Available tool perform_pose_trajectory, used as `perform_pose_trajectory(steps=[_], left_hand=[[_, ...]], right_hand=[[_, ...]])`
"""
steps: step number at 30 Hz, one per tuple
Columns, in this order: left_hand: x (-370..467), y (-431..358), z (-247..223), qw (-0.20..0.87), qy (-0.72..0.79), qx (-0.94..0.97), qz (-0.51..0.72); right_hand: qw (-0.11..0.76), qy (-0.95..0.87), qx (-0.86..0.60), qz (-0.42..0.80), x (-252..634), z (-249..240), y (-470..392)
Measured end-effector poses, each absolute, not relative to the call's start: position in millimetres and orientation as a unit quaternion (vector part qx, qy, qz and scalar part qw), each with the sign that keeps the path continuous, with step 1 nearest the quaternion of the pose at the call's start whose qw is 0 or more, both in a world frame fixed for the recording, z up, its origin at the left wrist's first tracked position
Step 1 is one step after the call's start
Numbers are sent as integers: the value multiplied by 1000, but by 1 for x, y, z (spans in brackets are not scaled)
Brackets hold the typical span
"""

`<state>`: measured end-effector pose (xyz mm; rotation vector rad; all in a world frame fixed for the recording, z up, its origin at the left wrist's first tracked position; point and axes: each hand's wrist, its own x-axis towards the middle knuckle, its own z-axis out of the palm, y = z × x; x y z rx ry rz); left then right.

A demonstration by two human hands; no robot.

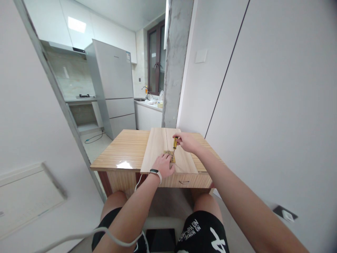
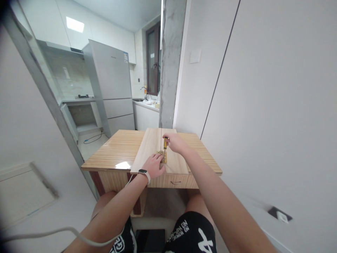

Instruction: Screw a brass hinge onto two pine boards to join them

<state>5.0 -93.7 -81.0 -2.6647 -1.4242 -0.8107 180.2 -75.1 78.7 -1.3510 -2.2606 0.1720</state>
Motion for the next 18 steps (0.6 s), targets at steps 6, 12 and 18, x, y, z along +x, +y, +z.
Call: perform_pose_trajectory(steps=[6,12,18], left_hand=[[5,-94,-81,23,-457,-853,-249],[5,-93,-82,30,-459,-852,-249],[5,-94,-81,27,-462,-853,-242]], right_hand=[[201,-818,-538,-28,175,87,-81],[234,-785,-571,-54,168,79,-77],[300,-760,-576,36,161,65,-74]])
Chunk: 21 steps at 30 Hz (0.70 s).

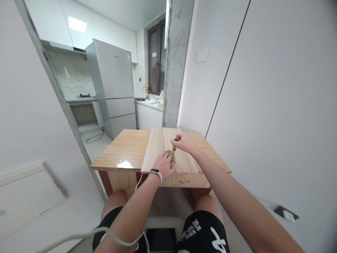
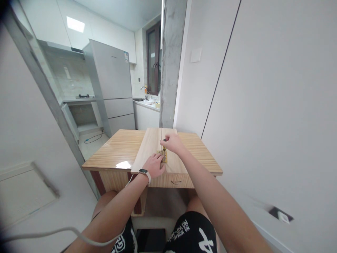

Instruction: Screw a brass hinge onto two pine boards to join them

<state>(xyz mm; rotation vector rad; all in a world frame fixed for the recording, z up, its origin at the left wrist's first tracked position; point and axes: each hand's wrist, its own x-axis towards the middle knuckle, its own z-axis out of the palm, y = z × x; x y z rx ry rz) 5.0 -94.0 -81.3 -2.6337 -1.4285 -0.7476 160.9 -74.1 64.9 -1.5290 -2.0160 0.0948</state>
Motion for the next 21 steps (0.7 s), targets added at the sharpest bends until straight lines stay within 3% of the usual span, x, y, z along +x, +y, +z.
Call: perform_pose_trajectory(steps=[10,21], left_hand=[[4,-94,-81,27,-462,-853,-243],[2,-95,-81,32,-461,-851,-249]], right_hand=[[359,-735,-559,136,163,53,-70],[190,-824,-508,164,173,82,-75]])
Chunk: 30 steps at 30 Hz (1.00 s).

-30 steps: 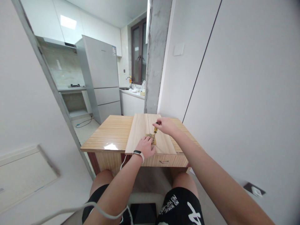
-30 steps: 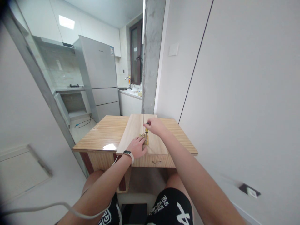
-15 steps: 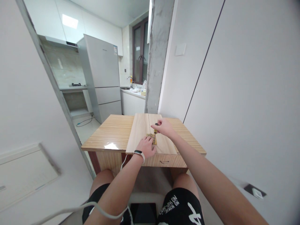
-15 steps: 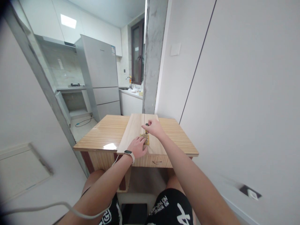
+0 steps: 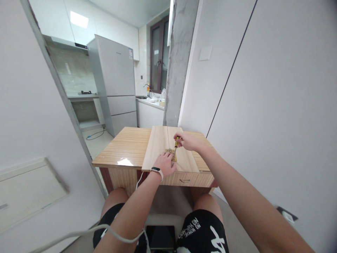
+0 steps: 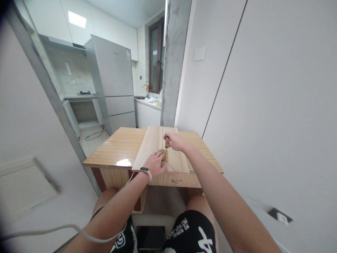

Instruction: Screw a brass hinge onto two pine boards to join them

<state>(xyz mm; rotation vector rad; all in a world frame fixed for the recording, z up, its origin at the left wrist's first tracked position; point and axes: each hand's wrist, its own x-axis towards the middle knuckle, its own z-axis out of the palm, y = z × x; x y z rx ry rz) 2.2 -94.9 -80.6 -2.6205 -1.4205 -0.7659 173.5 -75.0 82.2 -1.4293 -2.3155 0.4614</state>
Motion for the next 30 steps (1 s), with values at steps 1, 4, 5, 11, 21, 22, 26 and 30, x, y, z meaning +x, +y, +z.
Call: perform_pose_trajectory(steps=[1,4,5,11,21,22,26,30], left_hand=[[2,-95,-80,31,-463,-851,-246],[2,-96,-80,28,-467,-851,-237],[2,-96,-80,28,-468,-851,-236],[3,-96,-79,26,-464,-852,-242],[4,-97,-77,16,-467,-853,-233],[4,-97,-78,17,-466,-853,-234],[4,-97,-78,18,-465,-853,-236],[5,-97,-78,19,-469,-852,-233]], right_hand=[[180,-827,-511,147,173,84,-75],[150,-834,-523,95,172,87,-75],[143,-834,-528,77,171,88,-75],[149,-828,-540,-21,166,82,-76],[185,-791,-576,-94,166,64,-67],[188,-789,-579,-87,166,63,-67],[224,-792,-568,-20,164,58,-66],[277,-802,-526,65,164,56,-65]])
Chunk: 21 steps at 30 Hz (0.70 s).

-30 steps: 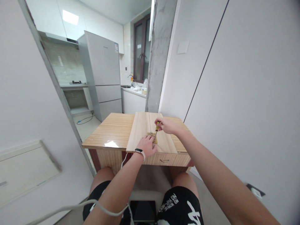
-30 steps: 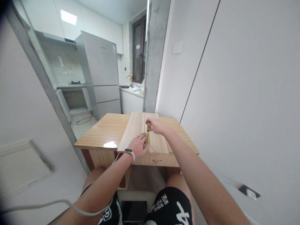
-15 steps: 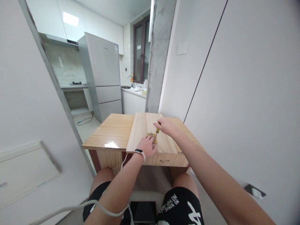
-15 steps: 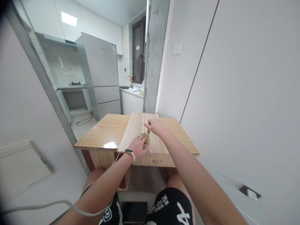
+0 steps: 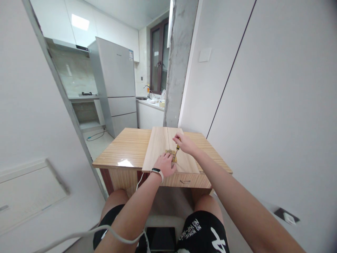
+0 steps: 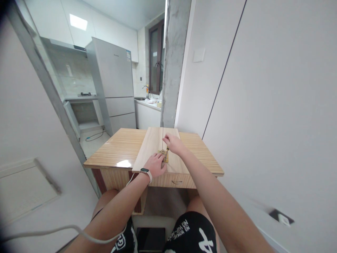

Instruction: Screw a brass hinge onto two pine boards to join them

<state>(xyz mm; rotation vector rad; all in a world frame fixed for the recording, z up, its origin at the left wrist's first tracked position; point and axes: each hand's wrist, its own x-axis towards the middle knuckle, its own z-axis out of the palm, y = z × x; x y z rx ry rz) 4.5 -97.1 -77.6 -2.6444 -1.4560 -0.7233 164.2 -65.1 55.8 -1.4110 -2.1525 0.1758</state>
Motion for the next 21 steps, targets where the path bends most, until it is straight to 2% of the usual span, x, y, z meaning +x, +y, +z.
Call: perform_pose_trajectory(steps=[6,14,21], left_hand=[[4,-97,-78,17,-469,-850,-240],[3,-96,-79,17,-467,-851,-239],[3,-96,-79,21,-465,-851,-245]], right_hand=[[251,-801,-528,130,167,67,-69],[265,-769,-498,302,173,74,-70],[275,-783,-511,226,175,68,-69]])
